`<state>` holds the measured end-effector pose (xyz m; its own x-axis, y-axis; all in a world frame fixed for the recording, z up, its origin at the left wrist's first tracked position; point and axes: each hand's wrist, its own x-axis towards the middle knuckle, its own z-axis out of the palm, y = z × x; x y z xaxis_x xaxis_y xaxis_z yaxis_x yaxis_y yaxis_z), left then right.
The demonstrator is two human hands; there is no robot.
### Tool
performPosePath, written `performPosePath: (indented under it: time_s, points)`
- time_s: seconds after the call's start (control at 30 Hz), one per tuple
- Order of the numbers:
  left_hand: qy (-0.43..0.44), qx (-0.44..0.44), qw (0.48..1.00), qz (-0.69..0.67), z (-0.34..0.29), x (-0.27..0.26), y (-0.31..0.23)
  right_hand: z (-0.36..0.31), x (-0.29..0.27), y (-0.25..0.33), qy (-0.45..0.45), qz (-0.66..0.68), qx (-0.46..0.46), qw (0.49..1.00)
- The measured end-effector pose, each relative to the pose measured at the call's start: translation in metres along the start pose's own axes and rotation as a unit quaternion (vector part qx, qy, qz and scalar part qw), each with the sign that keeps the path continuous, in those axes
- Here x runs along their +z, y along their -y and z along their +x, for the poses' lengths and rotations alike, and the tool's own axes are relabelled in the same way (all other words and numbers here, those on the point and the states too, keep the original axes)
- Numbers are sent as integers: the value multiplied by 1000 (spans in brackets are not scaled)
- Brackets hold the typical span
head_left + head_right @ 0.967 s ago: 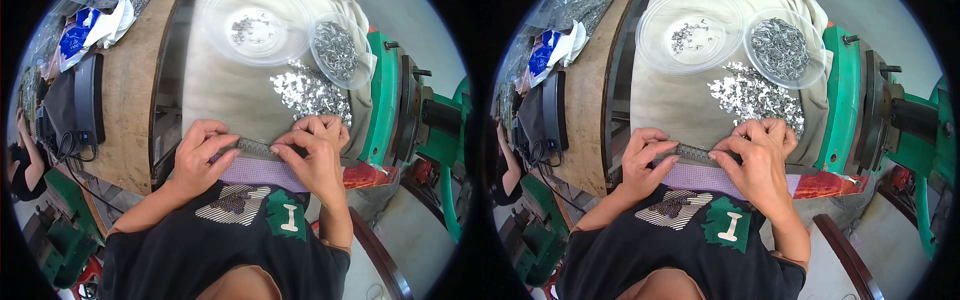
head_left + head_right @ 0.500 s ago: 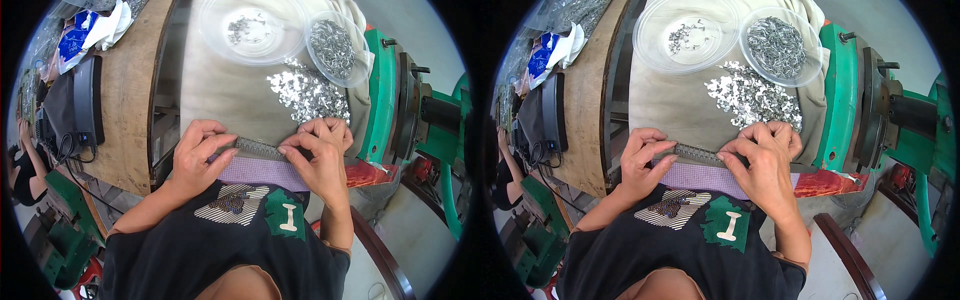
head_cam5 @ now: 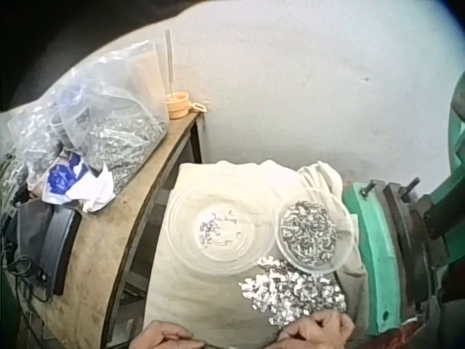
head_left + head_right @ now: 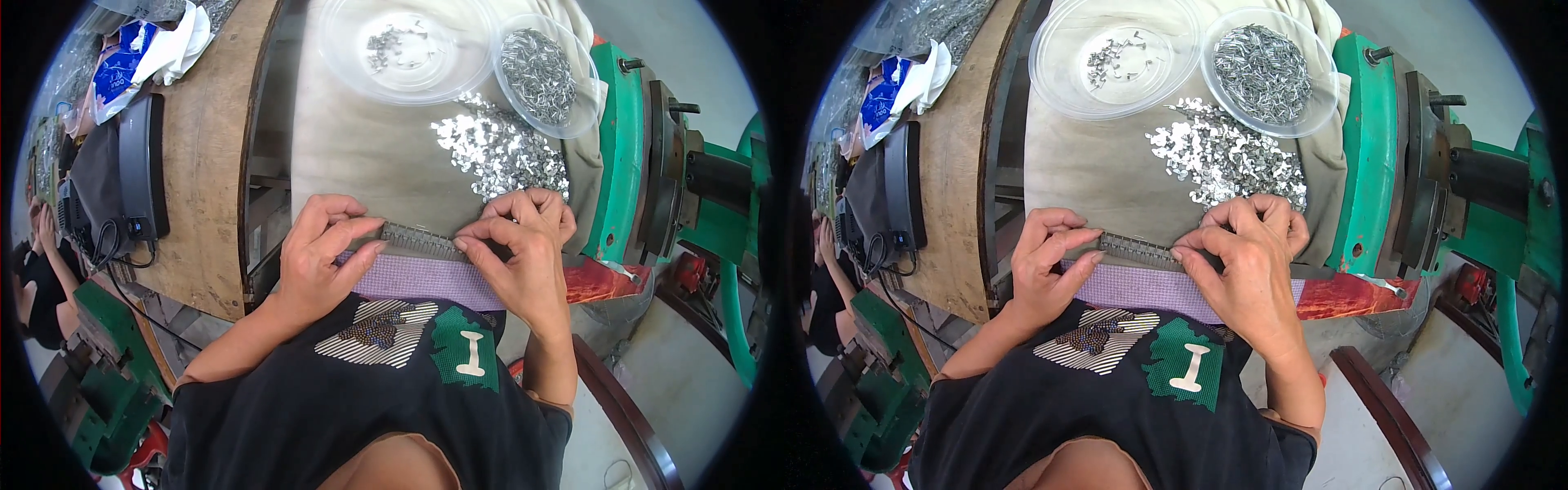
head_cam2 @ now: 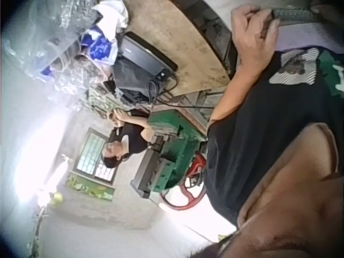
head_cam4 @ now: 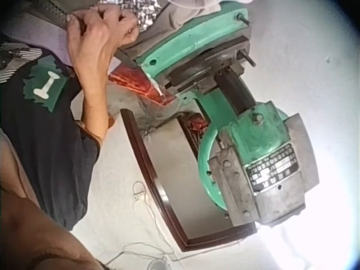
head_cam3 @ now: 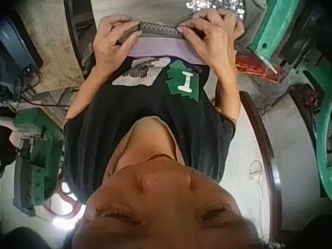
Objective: The person inserts small metal studs by hand into a slotted strip, then uses a press machine to secure them.
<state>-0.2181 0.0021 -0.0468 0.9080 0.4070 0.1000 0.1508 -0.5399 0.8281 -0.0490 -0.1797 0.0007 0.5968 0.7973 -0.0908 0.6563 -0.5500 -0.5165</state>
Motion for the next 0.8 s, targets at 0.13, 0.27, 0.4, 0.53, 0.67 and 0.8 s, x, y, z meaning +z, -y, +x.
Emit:
performPosePath:
  time_s: [0.13,0.27,0.4,0.53,0.67,0.8]
  points:
    - [1,-5,1000,-5,0,0,0,2,0,4,-1,-4,4,1000]
    - [2,-3,1000,-1,0,-1,0,3,-1,4,7,0,2,1000]
    - [2,-5,1000,-5,0,0,-1,0,-5,1,2,-6,1,1000]
    - [0,-4,1000,-4,0,0,-1,-4,-7,-3,1,-3,3,1000]
    - [0,3,1000,1,0,0,1,-14,-15,-7,-20,2,12,1000]
    - [-4,33,999,17,4,1,2,-30,-13,-10,-23,-37,13,999]
